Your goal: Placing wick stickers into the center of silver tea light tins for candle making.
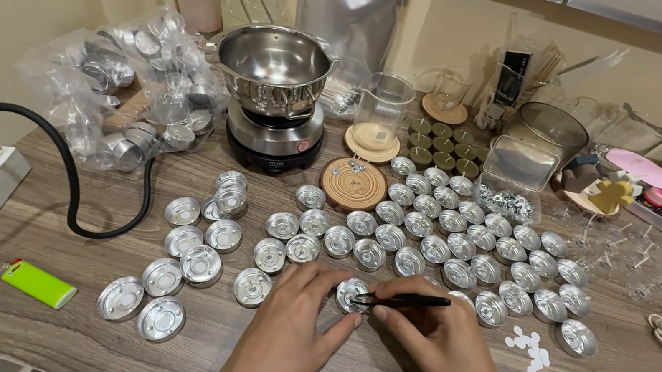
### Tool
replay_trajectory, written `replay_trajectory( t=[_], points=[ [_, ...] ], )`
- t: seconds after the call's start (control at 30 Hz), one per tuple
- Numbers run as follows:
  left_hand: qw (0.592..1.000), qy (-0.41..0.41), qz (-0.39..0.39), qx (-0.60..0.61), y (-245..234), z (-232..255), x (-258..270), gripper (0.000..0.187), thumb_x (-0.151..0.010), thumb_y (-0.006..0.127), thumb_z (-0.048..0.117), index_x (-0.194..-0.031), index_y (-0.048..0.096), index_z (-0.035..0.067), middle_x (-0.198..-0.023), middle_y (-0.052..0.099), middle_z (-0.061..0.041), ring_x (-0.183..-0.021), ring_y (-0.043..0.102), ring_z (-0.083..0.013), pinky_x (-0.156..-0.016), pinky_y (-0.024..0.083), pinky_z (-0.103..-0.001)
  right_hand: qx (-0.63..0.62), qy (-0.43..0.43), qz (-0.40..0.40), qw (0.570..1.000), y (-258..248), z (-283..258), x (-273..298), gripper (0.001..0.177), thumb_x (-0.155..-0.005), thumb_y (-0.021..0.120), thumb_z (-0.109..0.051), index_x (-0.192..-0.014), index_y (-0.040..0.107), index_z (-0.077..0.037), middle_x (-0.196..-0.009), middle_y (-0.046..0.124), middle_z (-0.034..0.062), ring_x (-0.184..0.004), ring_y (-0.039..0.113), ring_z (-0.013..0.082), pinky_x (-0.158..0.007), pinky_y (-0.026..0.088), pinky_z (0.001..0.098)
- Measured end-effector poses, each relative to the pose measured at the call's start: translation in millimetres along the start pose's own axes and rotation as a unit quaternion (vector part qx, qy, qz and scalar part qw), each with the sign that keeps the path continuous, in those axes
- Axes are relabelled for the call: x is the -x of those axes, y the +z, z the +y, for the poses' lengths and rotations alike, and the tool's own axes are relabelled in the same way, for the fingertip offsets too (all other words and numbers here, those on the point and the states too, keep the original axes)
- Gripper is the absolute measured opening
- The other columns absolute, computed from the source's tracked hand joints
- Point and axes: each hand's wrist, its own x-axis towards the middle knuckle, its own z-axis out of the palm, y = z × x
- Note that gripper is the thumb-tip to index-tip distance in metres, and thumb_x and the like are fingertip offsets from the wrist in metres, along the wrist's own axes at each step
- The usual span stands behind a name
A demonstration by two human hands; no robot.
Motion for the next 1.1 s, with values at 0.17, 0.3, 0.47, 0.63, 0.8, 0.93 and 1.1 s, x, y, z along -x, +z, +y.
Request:
replay_trajectory(
  t=[0.17,0.3,0.47,0.63,0.8,0.93,1.1],
  points=[
    [1.0,-0.003,-0.006,-0.009,-2,2,-1,0.056,-0.084,0.076,0.029,-0.134,0.063,0.007,-0.127,0.062,-0.011,-0.122,0.054,-0.0264,-0.104,0.044,-0.041,0.047,-0.03,-0.005,0.998,-2,-15,-2,0.023,-0.084,0.077,-0.019,-0.105,0.079,-0.01,-0.095,0.082,0.0004,-0.076,0.077,0.0098,-0.066,0.062,0.0267],
    [1.0,0.019,0.017,-0.011,0,3,1,0.054,-0.082,0.077,0.028,-0.13,0.066,0.005,-0.126,0.065,-0.012,-0.121,0.056,-0.0276,-0.102,0.046,-0.043,0.072,0.032,-0.022,0.997,-11,-21,3,0.03,-0.085,0.075,-0.021,-0.114,0.075,-0.014,-0.092,0.082,-0.0009,-0.074,0.075,0.0106,-0.065,0.06,0.0272],
    [0.995,0.094,-0.031,0.001,30,6,1,0.052,-0.077,0.079,0.026,-0.125,0.07,0.006,-0.123,0.068,-0.013,-0.121,0.058,-0.0298,-0.103,0.045,-0.043,-0.081,-0.047,0.142,0.985,-85,-13,25,0.025,-0.09,0.07,-0.013,-0.114,0.068,-0.006,-0.109,0.079,0.0069,-0.096,0.074,0.0146,-0.078,0.059,0.0295],
    [0.946,0.306,-0.104,0.003,74,38,-4,0.052,-0.087,0.079,0.027,-0.13,0.067,0.0,-0.125,0.065,-0.021,-0.121,0.055,-0.0379,-0.106,0.037,-0.052,-0.108,-0.115,0.275,0.949,-138,-7,47,0.025,-0.096,0.067,-0.005,-0.12,0.06,-0.001,-0.121,0.072,0.0137,-0.114,0.07,0.0189,-0.102,0.057,0.0311],
    [0.954,0.271,-0.123,-0.04,90,59,-21,0.045,-0.087,0.071,0.021,-0.121,0.064,-0.007,-0.117,0.064,-0.023,-0.12,0.056,-0.0343,-0.108,0.045,-0.051,-0.12,-0.096,0.306,0.939,-146,10,66,0.027,-0.094,0.066,-0.003,-0.119,0.057,0.001,-0.122,0.071,0.0153,-0.117,0.068,0.0187,-0.105,0.053,0.032],
    [0.965,0.213,-0.138,-0.072,76,56,-18,0.044,-0.087,0.071,0.02,-0.121,0.065,-0.006,-0.119,0.062,-0.023,-0.124,0.05,-0.0356,-0.105,0.043,-0.057,-0.087,-0.018,0.31,0.947,-142,21,66,0.026,-0.091,0.066,-0.003,-0.116,0.06,0.001,-0.119,0.074,0.0152,-0.112,0.069,0.0179,-0.1,0.053,0.0313],
    [0.957,0.274,0.004,-0.095,78,40,-19,0.055,-0.087,0.074,0.028,-0.131,0.064,-0.003,-0.121,0.058,-0.027,-0.118,0.05,-0.0409,-0.103,0.041,-0.061,-0.118,-0.015,0.279,0.953,-136,27,50,0.03,-0.091,0.066,-0.006,-0.119,0.062,0.002,-0.119,0.074,0.0147,-0.107,0.069,0.0176,-0.091,0.052,0.0306]
  ],
)
